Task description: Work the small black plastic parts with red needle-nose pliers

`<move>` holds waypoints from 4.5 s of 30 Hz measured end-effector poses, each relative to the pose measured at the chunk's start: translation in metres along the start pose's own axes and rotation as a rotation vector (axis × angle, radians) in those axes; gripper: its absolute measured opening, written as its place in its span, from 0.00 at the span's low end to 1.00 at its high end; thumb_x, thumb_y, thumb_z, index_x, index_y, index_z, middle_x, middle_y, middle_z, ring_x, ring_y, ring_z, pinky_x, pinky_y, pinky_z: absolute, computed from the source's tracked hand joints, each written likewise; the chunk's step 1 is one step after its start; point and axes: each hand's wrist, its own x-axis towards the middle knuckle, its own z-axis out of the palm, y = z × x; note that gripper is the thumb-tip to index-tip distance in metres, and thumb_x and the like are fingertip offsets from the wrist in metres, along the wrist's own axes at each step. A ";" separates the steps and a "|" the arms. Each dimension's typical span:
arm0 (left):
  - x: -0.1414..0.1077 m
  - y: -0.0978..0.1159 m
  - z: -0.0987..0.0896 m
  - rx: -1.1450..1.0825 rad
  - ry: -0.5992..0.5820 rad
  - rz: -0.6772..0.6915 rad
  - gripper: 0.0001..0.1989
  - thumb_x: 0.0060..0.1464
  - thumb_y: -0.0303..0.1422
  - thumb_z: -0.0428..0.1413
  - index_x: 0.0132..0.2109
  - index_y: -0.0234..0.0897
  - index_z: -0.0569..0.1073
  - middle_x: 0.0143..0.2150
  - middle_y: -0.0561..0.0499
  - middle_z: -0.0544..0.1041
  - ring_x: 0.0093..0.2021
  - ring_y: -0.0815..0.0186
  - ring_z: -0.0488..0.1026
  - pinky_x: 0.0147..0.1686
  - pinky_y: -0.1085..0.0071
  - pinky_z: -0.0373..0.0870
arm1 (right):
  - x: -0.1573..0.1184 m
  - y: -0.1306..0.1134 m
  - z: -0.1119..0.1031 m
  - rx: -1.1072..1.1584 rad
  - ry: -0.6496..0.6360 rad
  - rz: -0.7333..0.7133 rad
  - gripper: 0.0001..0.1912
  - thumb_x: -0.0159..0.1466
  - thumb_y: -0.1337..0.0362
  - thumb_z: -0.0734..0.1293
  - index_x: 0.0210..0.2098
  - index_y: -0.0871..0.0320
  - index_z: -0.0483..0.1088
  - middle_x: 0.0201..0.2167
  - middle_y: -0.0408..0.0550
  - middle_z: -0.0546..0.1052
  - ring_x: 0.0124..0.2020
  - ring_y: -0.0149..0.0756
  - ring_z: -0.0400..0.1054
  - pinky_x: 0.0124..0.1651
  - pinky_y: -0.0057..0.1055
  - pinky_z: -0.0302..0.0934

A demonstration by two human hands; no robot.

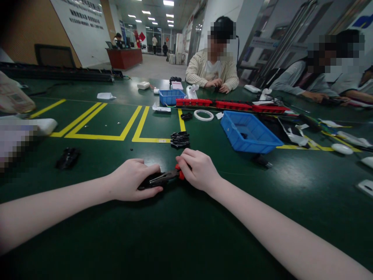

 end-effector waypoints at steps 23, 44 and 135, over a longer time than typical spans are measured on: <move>0.001 -0.001 0.001 0.065 0.025 0.020 0.16 0.61 0.47 0.50 0.40 0.38 0.68 0.26 0.53 0.73 0.23 0.66 0.69 0.29 0.69 0.67 | 0.001 -0.002 -0.004 -0.087 0.010 -0.050 0.20 0.71 0.64 0.53 0.27 0.58 0.68 0.28 0.47 0.71 0.27 0.32 0.64 0.32 0.31 0.56; -0.001 0.001 -0.002 0.068 -0.023 0.058 0.16 0.61 0.48 0.50 0.43 0.39 0.66 0.30 0.53 0.76 0.25 0.65 0.73 0.29 0.68 0.66 | -0.004 0.002 -0.005 -0.075 -0.012 -0.017 0.20 0.71 0.62 0.54 0.27 0.58 0.69 0.29 0.47 0.69 0.27 0.32 0.63 0.30 0.30 0.57; -0.015 -0.004 -0.012 -0.659 -0.067 0.073 0.23 0.51 0.37 0.56 0.55 0.37 0.67 0.53 0.45 0.71 0.52 0.55 0.70 0.53 0.61 0.68 | -0.061 -0.007 -0.042 0.418 0.044 0.461 0.22 0.59 0.46 0.69 0.46 0.52 0.70 0.39 0.47 0.78 0.33 0.39 0.73 0.30 0.33 0.68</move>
